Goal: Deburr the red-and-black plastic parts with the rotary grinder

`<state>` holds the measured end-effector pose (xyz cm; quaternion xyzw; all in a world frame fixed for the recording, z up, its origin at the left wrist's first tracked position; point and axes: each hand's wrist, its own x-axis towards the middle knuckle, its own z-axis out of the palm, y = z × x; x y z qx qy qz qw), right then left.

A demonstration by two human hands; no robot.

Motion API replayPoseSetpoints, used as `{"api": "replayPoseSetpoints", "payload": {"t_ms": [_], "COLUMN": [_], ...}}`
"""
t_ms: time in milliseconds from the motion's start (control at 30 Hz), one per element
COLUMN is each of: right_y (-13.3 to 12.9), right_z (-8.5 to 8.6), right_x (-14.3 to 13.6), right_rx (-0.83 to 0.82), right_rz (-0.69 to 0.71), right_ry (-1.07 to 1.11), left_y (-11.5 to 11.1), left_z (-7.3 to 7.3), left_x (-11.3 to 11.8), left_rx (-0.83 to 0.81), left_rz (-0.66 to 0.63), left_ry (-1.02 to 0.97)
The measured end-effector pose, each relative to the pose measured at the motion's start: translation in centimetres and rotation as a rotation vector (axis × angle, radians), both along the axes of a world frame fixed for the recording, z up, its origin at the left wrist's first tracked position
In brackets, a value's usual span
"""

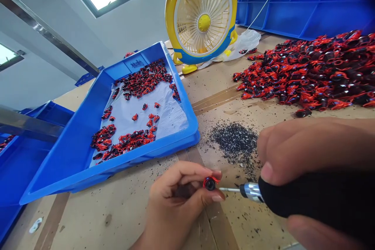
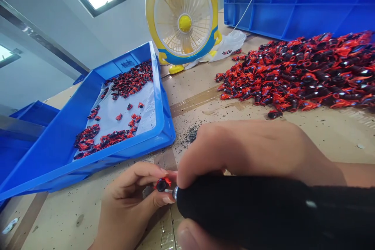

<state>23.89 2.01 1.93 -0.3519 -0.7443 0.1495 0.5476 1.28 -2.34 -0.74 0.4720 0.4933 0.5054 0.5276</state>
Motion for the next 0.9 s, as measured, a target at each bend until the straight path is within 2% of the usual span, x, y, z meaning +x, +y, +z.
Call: {"api": "replayPoseSetpoints", "payload": {"t_ms": [167,267,367,500,567,667,900], "right_y": [-0.1,-0.4,-0.6,-0.5,-0.3,-0.1,0.0], "right_z": [-1.5,-1.8,-1.5,-0.7,-0.4,0.0,-0.2], "right_x": [2.0,2.1,1.3,-0.3,-0.8,-0.9,-1.1], "right_rx": [-0.061,-0.054,-0.045,-0.096,-0.116,-0.117,-0.115], "right_rz": [0.120,0.182,0.211,0.129,0.151,0.204,0.194], "right_ry": [0.017,0.025,0.033,0.047,0.031,0.016,0.011], "left_y": [0.3,0.3,0.2,0.0,0.0,0.0,0.4], "left_z": [0.2,0.1,0.0,0.0,0.0,0.2,0.5], "left_x": [-0.3,-0.1,-0.1,-0.1,-0.1,-0.2,-0.2], "left_rx": [0.031,0.029,0.036,0.050,0.058,0.076,0.119], "left_rz": [-0.078,-0.078,-0.089,-0.116,-0.105,-0.147,-0.163], "left_ry": [0.074,0.093,0.099,0.123,0.126,0.169,0.180]}}
